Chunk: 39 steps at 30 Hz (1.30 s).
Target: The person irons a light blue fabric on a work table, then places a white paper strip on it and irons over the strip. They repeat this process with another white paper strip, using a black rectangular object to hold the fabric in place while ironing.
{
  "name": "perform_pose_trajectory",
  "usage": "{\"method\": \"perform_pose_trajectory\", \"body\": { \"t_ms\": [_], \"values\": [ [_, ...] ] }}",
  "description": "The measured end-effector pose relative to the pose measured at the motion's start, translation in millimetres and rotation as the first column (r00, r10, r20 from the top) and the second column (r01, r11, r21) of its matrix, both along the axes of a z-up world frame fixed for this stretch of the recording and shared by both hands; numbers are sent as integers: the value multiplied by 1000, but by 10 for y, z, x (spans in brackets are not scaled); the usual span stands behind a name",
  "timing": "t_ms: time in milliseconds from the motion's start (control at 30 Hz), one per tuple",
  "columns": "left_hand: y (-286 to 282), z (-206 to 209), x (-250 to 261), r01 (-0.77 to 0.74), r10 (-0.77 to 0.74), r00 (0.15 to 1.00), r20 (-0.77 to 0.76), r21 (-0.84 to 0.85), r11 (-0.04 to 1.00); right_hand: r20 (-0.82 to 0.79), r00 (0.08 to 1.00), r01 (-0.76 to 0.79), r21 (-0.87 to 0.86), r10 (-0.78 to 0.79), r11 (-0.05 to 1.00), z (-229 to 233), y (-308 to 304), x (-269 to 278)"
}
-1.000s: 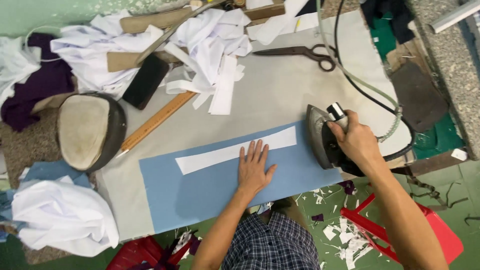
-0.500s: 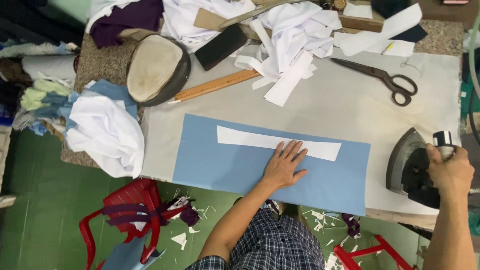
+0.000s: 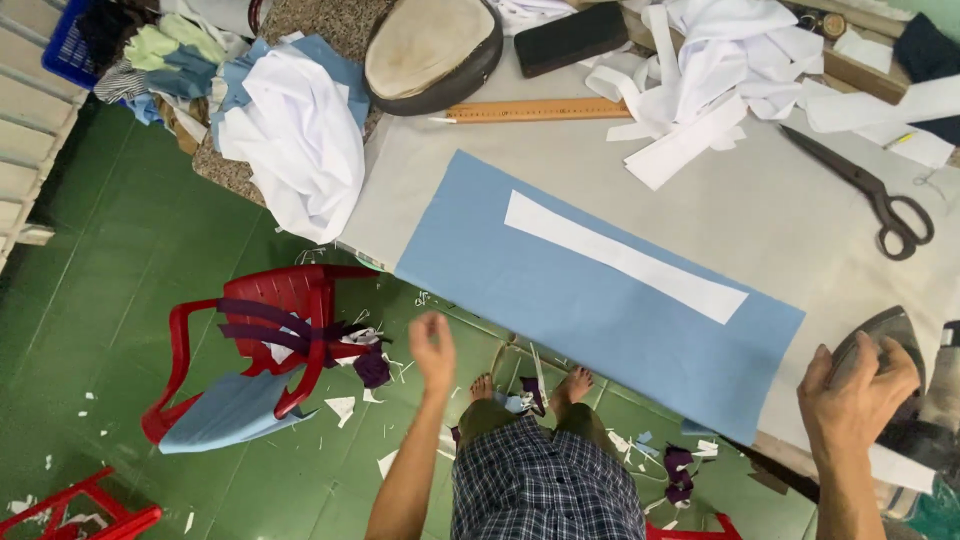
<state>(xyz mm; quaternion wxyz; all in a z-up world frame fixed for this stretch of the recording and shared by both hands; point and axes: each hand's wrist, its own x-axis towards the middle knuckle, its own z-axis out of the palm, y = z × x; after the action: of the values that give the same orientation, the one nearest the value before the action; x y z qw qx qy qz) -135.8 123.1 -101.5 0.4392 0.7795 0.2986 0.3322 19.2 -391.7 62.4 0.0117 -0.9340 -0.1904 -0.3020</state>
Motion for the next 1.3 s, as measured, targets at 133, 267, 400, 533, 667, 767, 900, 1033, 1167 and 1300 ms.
{"method": "perform_pose_trajectory", "body": {
  "t_ms": [133,267,400,533,667,767,900,1033,1167,1300],
  "values": [
    [1022,192,199,-42,-148,955,-257,-611,791,10,1000,20,-48,-20,999,-57,271,-482],
    [1316,261,312,86,-424,855,-297,-727,682,-140,988,77,40,-71,996,-93,686,-1109],
    [1438,237,229,181,-463,862,-206,-729,660,-285,944,210,128,-167,969,-111,845,-1667],
    [1759,-137,97,217,-455,852,-258,-616,757,-414,859,409,200,-302,890,-232,704,-2199],
    [1853,-45,63,184,-441,820,-365,-562,806,-417,815,510,186,-403,840,-423,483,-2597],
    [1770,53,-55,196,-326,873,-364,-349,916,-450,775,573,204,-444,794,-443,387,-2778],
    [1451,145,6,230,-224,973,-53,249,941,-344,833,527,259,-433,810,-345,284,-2683],
    [495,702,563,485,-523,851,-53,464,741,-174,900,430,223,-399,875,-12,81,-2055],
    [-561,930,1121,709,-682,653,-330,582,397,-8,905,425,5,-425,905,247,-212,-1244],
    [-1410,897,1542,796,-695,522,-494,575,188,10,859,507,-145,-511,850,62,-558,-690]
  ]
}}
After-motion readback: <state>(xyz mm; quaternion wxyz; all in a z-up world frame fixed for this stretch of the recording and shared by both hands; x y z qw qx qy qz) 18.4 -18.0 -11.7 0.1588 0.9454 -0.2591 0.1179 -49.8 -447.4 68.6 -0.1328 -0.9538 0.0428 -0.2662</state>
